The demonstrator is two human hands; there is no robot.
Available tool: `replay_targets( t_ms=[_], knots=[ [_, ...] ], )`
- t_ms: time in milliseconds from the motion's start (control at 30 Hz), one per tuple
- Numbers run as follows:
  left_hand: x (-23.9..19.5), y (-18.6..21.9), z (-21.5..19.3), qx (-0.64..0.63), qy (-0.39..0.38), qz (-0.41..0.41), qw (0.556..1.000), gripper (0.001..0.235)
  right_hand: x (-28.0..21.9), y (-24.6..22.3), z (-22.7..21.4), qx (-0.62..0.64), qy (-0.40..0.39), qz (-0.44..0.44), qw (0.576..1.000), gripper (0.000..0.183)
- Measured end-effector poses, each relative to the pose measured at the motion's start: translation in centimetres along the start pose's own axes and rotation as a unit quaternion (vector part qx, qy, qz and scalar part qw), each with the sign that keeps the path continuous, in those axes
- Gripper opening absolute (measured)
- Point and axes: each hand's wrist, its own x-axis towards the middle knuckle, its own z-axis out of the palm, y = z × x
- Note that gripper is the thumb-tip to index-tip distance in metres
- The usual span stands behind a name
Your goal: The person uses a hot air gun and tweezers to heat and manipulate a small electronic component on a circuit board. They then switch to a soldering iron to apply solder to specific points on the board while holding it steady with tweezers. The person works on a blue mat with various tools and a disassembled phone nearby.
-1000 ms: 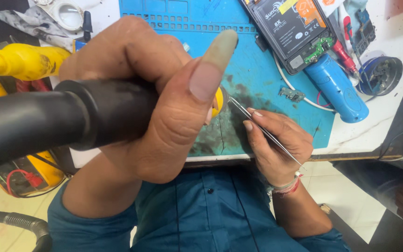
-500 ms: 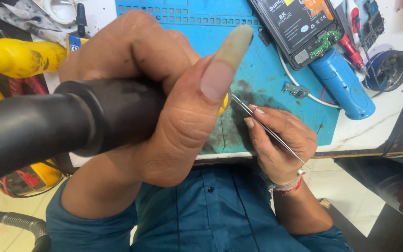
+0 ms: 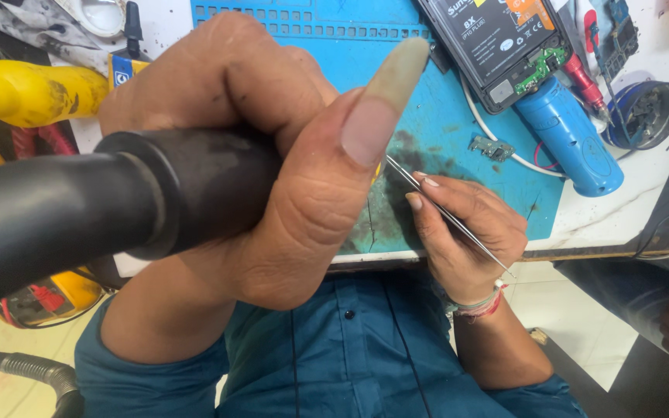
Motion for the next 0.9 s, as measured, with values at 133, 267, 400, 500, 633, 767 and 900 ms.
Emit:
replay_targets(
  t_ms=[133, 267, 400, 500, 633, 767, 900],
  knots=[
    [0.08, -0.10, 0.05, -0.002, 0.003, 0.002, 1.000, 0.031, -0.04, -0.04, 0.03, 0.001, 0.000, 0.001, 1.000, 0.020],
    [-0.01, -0.04, 0.06, 0.003, -0.001, 0.005, 1.000, 0.033, -0.02, -0.05, 0.06, 0.001, 0.002, 0.003, 1.000, 0.020],
    [-0.03, -0.14, 0.00, -0.004, -0.002, 0.007, 1.000, 0.034, -0.02, -0.04, 0.05, -0.003, 0.002, -0.002, 1.000, 0.020],
    [0.01, -0.27, 0.14, -0.004, 0.004, 0.010, 1.000, 0.033, 0.02, -0.01, 0.06, -0.007, 0.003, -0.003, 1.000, 0.020],
    [0.43, -0.74, 0.02, 0.032, 0.002, 0.042, 0.999, 0.030, -0.12, -0.04, 0.04, -0.002, 0.001, 0.004, 1.000, 0.020],
    [0.51, -0.78, -0.09, 0.047, -0.002, 0.054, 0.997, 0.029, -0.10, -0.03, 0.07, 0.003, 0.003, 0.003, 1.000, 0.020],
    [0.12, -0.64, -0.05, 0.029, 0.001, 0.034, 0.999, 0.029, -0.15, 0.01, 0.03, 0.002, 0.001, 0.005, 1.000, 0.020]
  ],
)
